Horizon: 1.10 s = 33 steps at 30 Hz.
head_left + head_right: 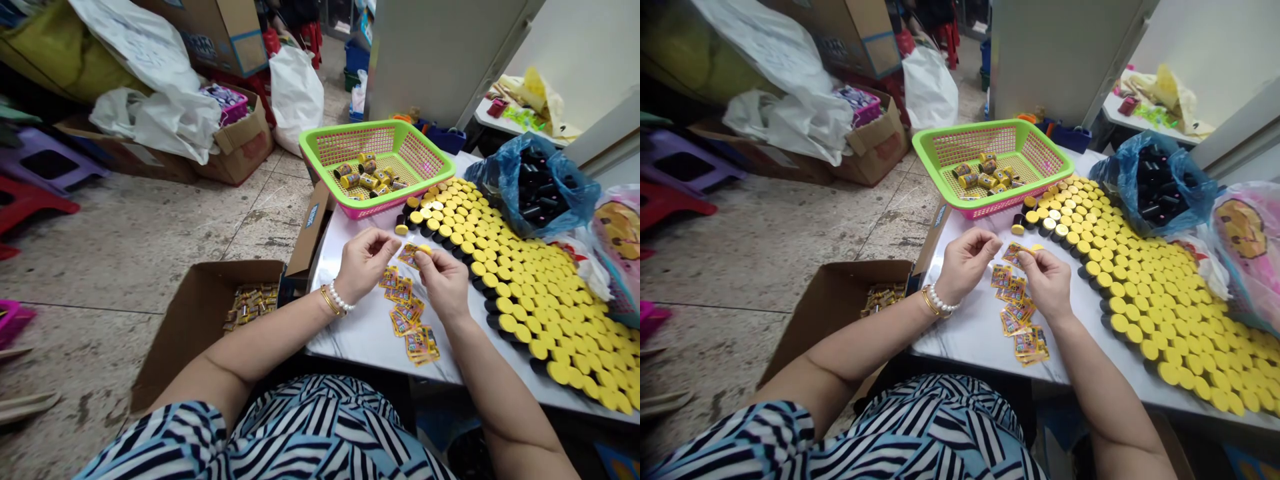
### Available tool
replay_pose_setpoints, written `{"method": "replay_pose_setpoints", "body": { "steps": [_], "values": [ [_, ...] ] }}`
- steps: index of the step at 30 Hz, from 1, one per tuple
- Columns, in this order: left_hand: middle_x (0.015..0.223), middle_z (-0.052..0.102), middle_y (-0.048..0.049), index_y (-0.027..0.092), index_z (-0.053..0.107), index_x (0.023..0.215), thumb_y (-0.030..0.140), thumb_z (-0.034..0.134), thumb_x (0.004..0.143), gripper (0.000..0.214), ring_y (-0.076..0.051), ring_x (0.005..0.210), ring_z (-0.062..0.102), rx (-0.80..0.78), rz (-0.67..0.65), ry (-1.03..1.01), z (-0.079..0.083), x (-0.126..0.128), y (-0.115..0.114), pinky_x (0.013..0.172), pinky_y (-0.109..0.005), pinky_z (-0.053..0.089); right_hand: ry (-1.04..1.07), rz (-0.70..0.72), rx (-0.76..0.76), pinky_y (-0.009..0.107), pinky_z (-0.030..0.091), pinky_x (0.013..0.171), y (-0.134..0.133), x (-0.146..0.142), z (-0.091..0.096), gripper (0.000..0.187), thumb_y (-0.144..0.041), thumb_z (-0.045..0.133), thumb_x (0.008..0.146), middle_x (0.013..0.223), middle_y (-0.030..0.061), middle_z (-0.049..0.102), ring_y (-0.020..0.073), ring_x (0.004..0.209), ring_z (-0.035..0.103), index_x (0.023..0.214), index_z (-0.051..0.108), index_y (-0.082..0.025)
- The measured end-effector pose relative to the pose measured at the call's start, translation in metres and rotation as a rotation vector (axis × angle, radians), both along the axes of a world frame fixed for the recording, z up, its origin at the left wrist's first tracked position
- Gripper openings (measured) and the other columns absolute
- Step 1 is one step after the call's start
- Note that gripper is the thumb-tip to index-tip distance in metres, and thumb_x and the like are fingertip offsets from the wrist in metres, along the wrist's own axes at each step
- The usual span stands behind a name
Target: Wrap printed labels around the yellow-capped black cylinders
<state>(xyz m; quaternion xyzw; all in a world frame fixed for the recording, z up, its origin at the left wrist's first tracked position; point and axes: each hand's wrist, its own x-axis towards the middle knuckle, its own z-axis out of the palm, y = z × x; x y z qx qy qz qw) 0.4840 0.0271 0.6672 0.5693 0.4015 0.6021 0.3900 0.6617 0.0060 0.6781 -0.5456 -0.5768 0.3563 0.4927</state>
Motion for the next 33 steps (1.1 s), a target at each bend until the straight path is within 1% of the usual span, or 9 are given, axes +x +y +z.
{"method": "replay_pose_setpoints", "body": {
  "steps": [4,8,11,16,19,22,24,27,33],
  "values": [
    [0.080,0.070,-0.0037,0.018,0.075,0.081,0.034,0.079,0.088,0.018,-0.013,0.072,0.063,0.028,-0.048,0.022,0.001,0.001,-0.001,0.065,-0.026,0.050,-0.140,0.007,0.139,0.030,0.038,0.062,-0.001,-0.002,-0.001,0.036,-0.048,0.071,0.093,0.068,-0.0004,0.056,0.0133,0.064,0.046,0.072,0.067,-0.020],
    [0.079,0.071,-0.0039,0.018,0.079,0.080,0.030,0.084,0.081,0.012,-0.013,0.071,0.063,0.041,-0.026,0.021,0.003,0.001,-0.002,0.063,-0.025,0.049,-0.237,-0.024,0.283,0.030,0.035,0.059,-0.001,-0.004,-0.003,0.034,-0.041,0.072,0.094,0.064,-0.0029,0.051,0.0117,0.061,0.043,0.068,0.063,-0.020],
    [0.083,0.074,-0.0057,0.017,0.081,0.083,0.030,0.086,0.077,0.015,-0.013,0.072,0.065,-0.060,-0.049,-0.058,0.003,0.001,-0.002,0.065,-0.025,0.051,-0.290,-0.012,0.341,0.029,0.035,0.059,-0.001,-0.006,-0.004,0.033,-0.036,0.071,0.095,0.063,-0.0038,0.049,0.0110,0.060,0.043,0.068,0.062,-0.020],
    [0.086,0.077,-0.0080,0.016,0.083,0.089,0.033,0.086,0.077,0.020,-0.016,0.076,0.068,-0.313,-0.243,-0.147,0.005,-0.003,0.000,0.072,-0.029,0.055,-0.351,0.101,0.349,0.029,0.037,0.060,0.002,-0.004,-0.005,0.031,-0.033,0.068,0.097,0.064,-0.0031,0.052,0.0114,0.061,0.047,0.070,0.063,-0.020],
    [0.094,0.075,-0.0064,0.019,0.084,0.095,0.031,0.088,0.075,0.023,-0.013,0.078,0.064,-0.246,-0.133,-0.107,0.006,-0.006,0.003,0.074,-0.026,0.053,-0.350,0.151,0.330,0.030,0.039,0.061,0.006,0.001,-0.004,0.031,-0.033,0.066,0.098,0.064,-0.0025,0.053,0.0121,0.062,0.049,0.070,0.065,-0.020],
    [0.096,0.071,-0.0039,0.020,0.081,0.106,0.030,0.091,0.073,0.036,-0.009,0.071,0.056,-0.186,0.008,-0.092,0.006,-0.006,0.004,0.068,-0.023,0.048,-0.318,0.041,0.362,0.031,0.040,0.062,0.008,0.005,-0.002,0.026,-0.033,0.067,0.098,0.067,-0.0015,0.057,0.0130,0.064,0.051,0.075,0.069,-0.021],
    [0.090,0.071,-0.0043,0.017,0.079,0.097,0.034,0.089,0.076,0.029,-0.010,0.072,0.058,-0.184,-0.027,-0.094,0.005,-0.003,0.001,0.068,-0.024,0.048,-0.295,-0.010,0.380,0.031,0.038,0.061,0.008,0.005,-0.002,0.028,-0.034,0.069,0.097,0.065,-0.0018,0.056,0.0128,0.063,0.050,0.073,0.068,-0.020],
    [0.086,0.071,-0.0054,0.015,0.078,0.084,0.036,0.085,0.081,0.023,-0.013,0.076,0.063,-0.154,-0.105,-0.069,0.004,0.001,-0.002,0.071,-0.026,0.050,-0.292,-0.001,0.389,0.030,0.037,0.059,0.007,0.004,-0.003,0.030,-0.034,0.071,0.096,0.064,-0.0023,0.055,0.0121,0.060,0.049,0.070,0.067,-0.020],
    [0.080,0.070,-0.0020,0.015,0.073,0.087,0.037,0.088,0.076,0.029,-0.010,0.067,0.058,-0.236,-0.075,-0.164,0.006,0.000,-0.002,0.064,-0.023,0.047,-0.285,0.013,0.436,0.030,0.035,0.058,0.005,0.005,-0.001,0.032,-0.033,0.070,0.096,0.063,-0.0028,0.051,0.0115,0.059,0.046,0.067,0.063,-0.020]
  ]
}}
